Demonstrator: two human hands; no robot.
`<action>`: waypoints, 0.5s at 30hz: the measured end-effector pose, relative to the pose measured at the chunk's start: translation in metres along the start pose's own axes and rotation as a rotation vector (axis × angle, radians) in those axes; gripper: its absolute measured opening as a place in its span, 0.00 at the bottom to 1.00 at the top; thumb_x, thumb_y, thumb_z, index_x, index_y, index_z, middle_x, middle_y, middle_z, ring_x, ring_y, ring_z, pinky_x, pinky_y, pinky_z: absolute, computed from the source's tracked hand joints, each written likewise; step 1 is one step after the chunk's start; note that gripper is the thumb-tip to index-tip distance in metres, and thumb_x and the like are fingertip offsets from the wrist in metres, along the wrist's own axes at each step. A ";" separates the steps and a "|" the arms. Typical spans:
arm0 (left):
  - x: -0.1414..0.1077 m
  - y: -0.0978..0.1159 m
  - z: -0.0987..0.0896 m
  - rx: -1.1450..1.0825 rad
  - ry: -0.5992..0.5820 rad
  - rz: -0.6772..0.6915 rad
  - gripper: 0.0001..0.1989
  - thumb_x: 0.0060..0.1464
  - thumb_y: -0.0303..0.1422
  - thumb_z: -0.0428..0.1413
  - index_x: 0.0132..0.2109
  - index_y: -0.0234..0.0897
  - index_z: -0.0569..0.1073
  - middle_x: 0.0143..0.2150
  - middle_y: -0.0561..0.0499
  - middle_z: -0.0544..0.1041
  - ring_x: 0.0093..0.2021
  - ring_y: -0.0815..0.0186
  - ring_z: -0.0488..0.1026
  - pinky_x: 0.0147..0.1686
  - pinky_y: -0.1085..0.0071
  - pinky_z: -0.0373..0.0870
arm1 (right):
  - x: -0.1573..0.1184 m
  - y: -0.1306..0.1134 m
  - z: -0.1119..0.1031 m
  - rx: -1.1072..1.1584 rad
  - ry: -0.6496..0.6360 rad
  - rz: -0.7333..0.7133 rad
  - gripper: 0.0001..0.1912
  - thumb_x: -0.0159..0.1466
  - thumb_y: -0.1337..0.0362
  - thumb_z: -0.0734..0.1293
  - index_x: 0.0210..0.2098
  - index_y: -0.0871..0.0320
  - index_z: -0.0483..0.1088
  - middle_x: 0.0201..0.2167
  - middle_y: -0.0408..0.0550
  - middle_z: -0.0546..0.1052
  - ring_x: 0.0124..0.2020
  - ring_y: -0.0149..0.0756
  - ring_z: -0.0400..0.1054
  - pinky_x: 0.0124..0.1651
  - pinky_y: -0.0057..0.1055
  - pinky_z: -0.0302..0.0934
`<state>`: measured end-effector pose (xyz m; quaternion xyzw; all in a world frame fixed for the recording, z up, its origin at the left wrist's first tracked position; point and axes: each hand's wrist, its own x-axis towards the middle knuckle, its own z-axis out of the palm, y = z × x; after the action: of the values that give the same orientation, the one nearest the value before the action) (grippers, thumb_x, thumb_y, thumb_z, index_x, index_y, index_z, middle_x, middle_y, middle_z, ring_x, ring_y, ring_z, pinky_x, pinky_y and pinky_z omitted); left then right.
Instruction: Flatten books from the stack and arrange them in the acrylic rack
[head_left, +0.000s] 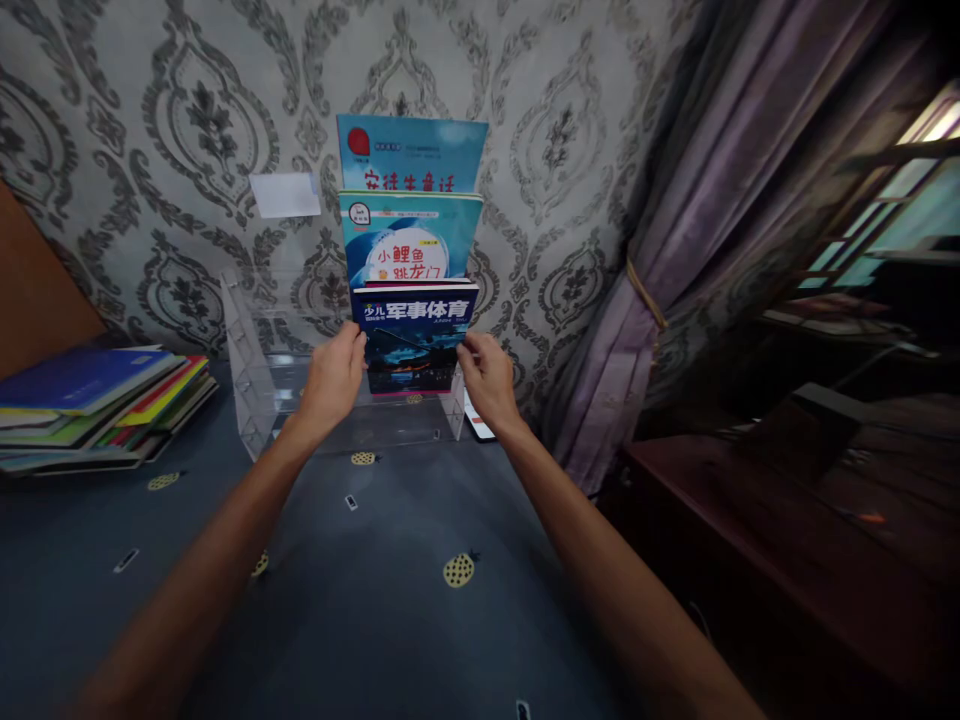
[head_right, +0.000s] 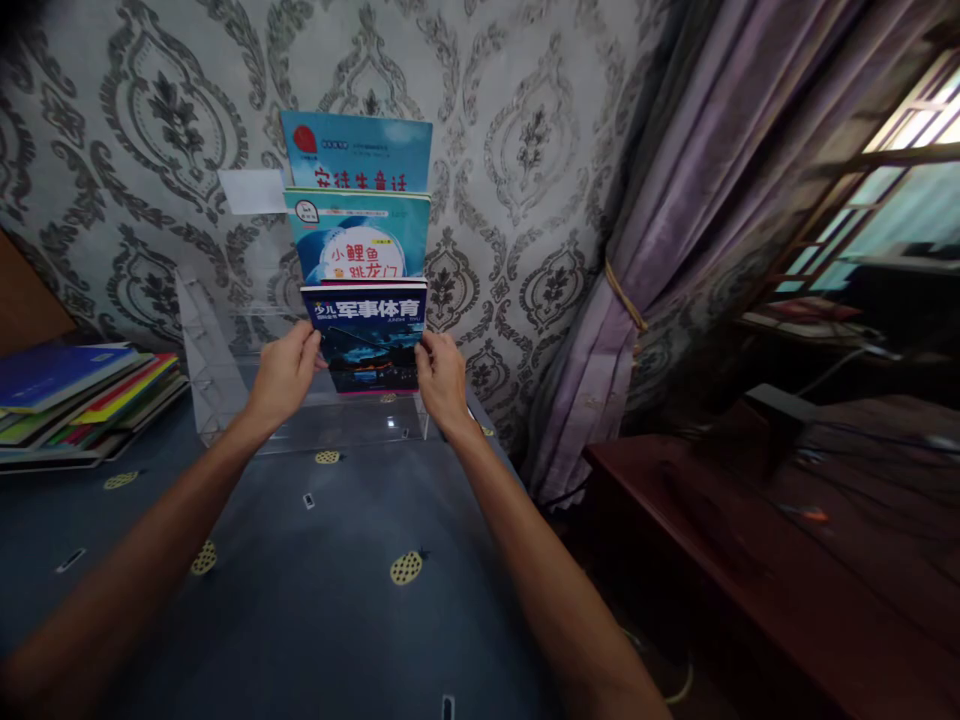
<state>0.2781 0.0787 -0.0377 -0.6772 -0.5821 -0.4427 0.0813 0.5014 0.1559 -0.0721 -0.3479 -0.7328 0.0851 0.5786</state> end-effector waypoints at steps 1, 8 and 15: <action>0.000 0.001 0.000 0.094 -0.016 0.004 0.13 0.69 0.34 0.42 0.40 0.38 0.69 0.32 0.49 0.78 0.33 0.62 0.78 0.35 0.69 0.69 | -0.001 0.000 0.001 -0.007 0.003 0.015 0.12 0.66 0.62 0.61 0.42 0.54 0.75 0.38 0.51 0.77 0.42 0.44 0.71 0.45 0.41 0.67; 0.002 0.020 -0.003 0.560 -0.186 -0.079 0.15 0.72 0.35 0.40 0.52 0.33 0.69 0.41 0.38 0.81 0.41 0.51 0.81 0.36 0.65 0.70 | -0.006 0.003 0.006 0.010 0.082 0.134 0.17 0.63 0.62 0.63 0.50 0.57 0.70 0.37 0.51 0.79 0.37 0.43 0.73 0.43 0.41 0.67; 0.009 0.029 0.000 0.607 -0.254 -0.114 0.17 0.72 0.35 0.38 0.55 0.31 0.66 0.39 0.35 0.82 0.41 0.47 0.82 0.38 0.60 0.73 | 0.000 0.007 0.009 -0.051 0.091 0.059 0.15 0.64 0.60 0.61 0.45 0.57 0.74 0.38 0.55 0.76 0.41 0.47 0.70 0.47 0.46 0.66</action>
<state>0.3023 0.0759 -0.0195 -0.6381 -0.7299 -0.1653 0.1811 0.4965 0.1638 -0.0786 -0.3874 -0.6972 0.0675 0.5994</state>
